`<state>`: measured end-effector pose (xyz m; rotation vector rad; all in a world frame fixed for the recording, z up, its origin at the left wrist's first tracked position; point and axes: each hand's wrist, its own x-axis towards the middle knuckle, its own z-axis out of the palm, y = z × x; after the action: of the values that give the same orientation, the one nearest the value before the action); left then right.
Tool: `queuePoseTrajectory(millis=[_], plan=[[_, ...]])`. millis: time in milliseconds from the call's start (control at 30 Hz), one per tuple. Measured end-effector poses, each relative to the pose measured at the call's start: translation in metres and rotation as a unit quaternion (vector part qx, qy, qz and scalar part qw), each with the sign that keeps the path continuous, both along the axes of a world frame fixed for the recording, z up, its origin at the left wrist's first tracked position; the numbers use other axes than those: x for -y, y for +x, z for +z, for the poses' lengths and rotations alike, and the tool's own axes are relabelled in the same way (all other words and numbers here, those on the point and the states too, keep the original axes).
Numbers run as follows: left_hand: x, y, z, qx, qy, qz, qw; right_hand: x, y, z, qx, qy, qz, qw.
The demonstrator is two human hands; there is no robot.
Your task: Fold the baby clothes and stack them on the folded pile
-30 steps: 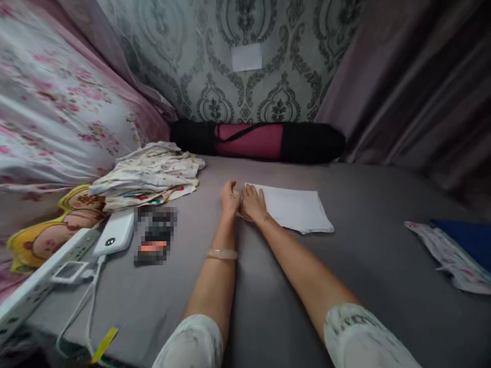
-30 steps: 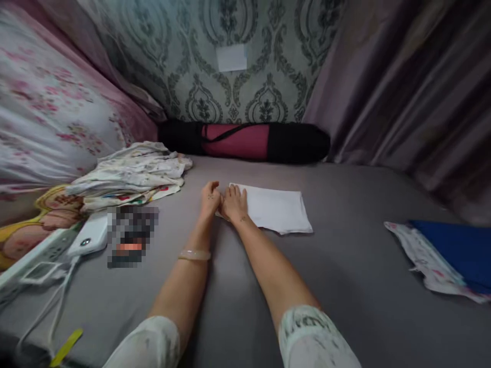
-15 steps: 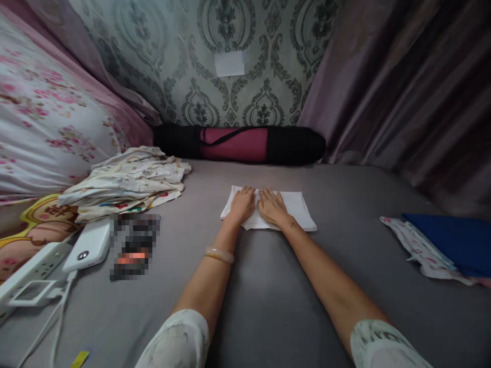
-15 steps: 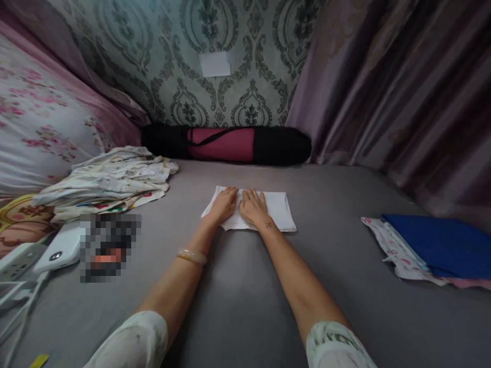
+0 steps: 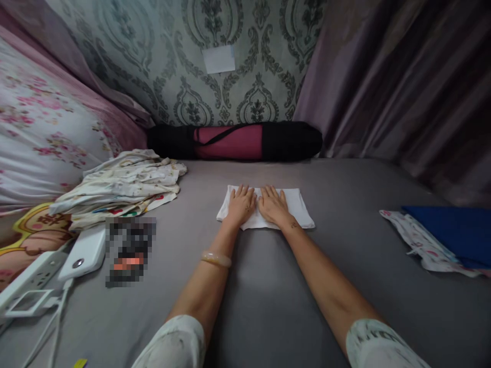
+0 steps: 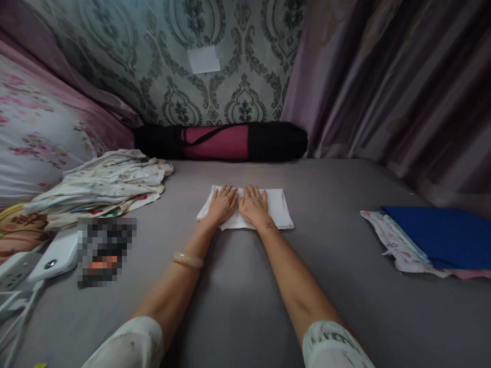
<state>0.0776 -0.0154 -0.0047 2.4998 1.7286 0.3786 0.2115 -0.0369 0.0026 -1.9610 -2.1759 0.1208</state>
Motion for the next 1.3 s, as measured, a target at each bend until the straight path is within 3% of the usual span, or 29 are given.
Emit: queuePoseTrajectory(millis=[267, 467, 667, 833, 933, 1133, 1300], plan=[[0.000, 0.000, -0.003, -0.011, -0.031, -0.004, 0.999, 0.002, 0.004, -0.004, 0.008, -0.020, -0.014, 1.000], [0.003, -0.009, -0.003, -0.015, -0.001, 0.061, 0.998, 0.005, 0.018, -0.003, 0.012, -0.006, -0.071, 0.997], [0.001, -0.012, -0.006, -0.014, -0.015, 0.056, 0.998, 0.005, 0.021, -0.004, 0.005, -0.013, -0.066, 0.998], [0.005, -0.018, 0.000, -0.011, 0.031, 0.089, 0.995, 0.002, 0.040, -0.003, 0.010, 0.009, -0.096, 0.995], [0.005, -0.023, 0.000, -0.014, 0.007, 0.107, 0.994, 0.001, 0.054, -0.006, 0.009, -0.004, -0.126, 0.992], [0.003, -0.027, -0.005, -0.010, -0.009, 0.108, 0.994, -0.001, 0.062, -0.013, 0.000, -0.009, -0.124, 0.992], [0.006, -0.026, -0.001, -0.027, 0.022, 0.104, 0.994, 0.005, 0.063, -0.006, -0.001, -0.017, -0.096, 0.995]])
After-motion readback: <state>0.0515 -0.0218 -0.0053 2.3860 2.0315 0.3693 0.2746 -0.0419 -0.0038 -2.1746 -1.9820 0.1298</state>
